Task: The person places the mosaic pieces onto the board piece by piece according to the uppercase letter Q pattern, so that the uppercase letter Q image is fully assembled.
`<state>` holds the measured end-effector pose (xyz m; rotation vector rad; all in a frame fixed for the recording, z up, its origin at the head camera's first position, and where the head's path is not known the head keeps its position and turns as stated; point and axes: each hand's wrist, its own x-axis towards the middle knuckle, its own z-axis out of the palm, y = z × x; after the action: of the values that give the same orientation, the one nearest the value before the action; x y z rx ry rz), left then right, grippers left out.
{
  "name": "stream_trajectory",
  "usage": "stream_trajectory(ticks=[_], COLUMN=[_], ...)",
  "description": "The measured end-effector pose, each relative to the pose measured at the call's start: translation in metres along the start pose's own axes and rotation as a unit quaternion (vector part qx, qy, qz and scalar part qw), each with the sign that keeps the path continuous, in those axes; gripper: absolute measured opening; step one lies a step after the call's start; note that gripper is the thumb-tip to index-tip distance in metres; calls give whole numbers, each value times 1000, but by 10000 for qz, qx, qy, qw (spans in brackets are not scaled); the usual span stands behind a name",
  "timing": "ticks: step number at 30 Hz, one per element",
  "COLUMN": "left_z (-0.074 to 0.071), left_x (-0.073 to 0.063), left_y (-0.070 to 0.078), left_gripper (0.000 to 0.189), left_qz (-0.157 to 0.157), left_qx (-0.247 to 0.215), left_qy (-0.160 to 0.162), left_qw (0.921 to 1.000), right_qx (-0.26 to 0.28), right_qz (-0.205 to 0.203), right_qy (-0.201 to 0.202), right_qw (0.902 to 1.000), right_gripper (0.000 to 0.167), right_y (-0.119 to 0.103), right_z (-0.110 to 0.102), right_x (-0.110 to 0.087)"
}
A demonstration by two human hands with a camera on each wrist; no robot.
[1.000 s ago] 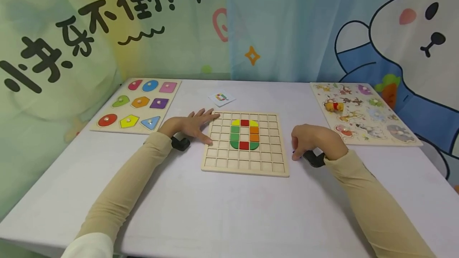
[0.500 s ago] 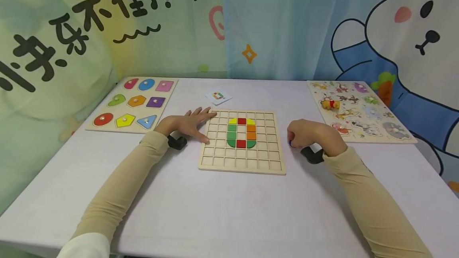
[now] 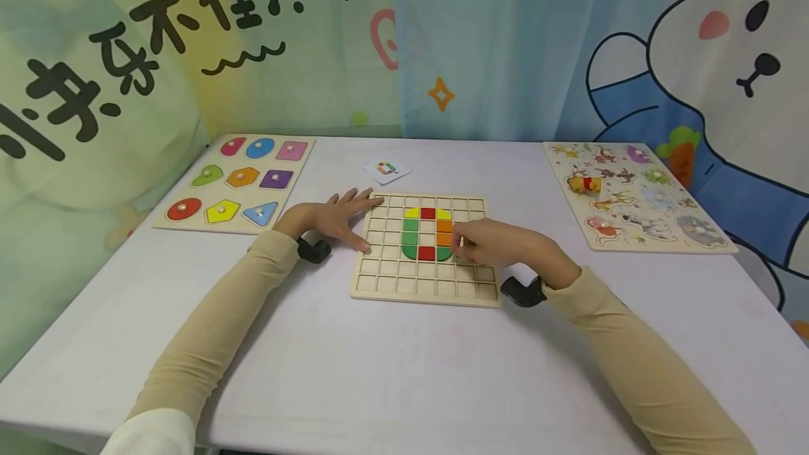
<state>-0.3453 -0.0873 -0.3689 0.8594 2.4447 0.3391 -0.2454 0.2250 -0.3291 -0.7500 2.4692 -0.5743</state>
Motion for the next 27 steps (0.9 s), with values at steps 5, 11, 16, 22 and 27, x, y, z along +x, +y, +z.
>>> stream_trajectory(ticks=[5,11,16,22,27], left_z=[0,-1,-1,0,-1], left_x=[2,1,1,1,1], left_y=[-1,0,0,-1,-1], left_gripper=[105,106,106,106,105], left_qz=[-8,-15,-49,-48,-22], left_qx=[48,71,42,34,16], left_qy=[-24,-34,-38,-20,-23], left_qw=[10000,10000,10000,10000,10000], right_qx=[104,122,69,56,-27], right_qz=[-364,-638,-623,-552,-490], right_qy=[-130,-100,-60,4,32], right_qw=[9992,9978,9980,9985,9988], right_gripper=[7,11,6,15,23], right_y=[-5,-8,-8,-8,-8], right_z=[9,16,19,20,19], right_x=[7,10,12,13,13])
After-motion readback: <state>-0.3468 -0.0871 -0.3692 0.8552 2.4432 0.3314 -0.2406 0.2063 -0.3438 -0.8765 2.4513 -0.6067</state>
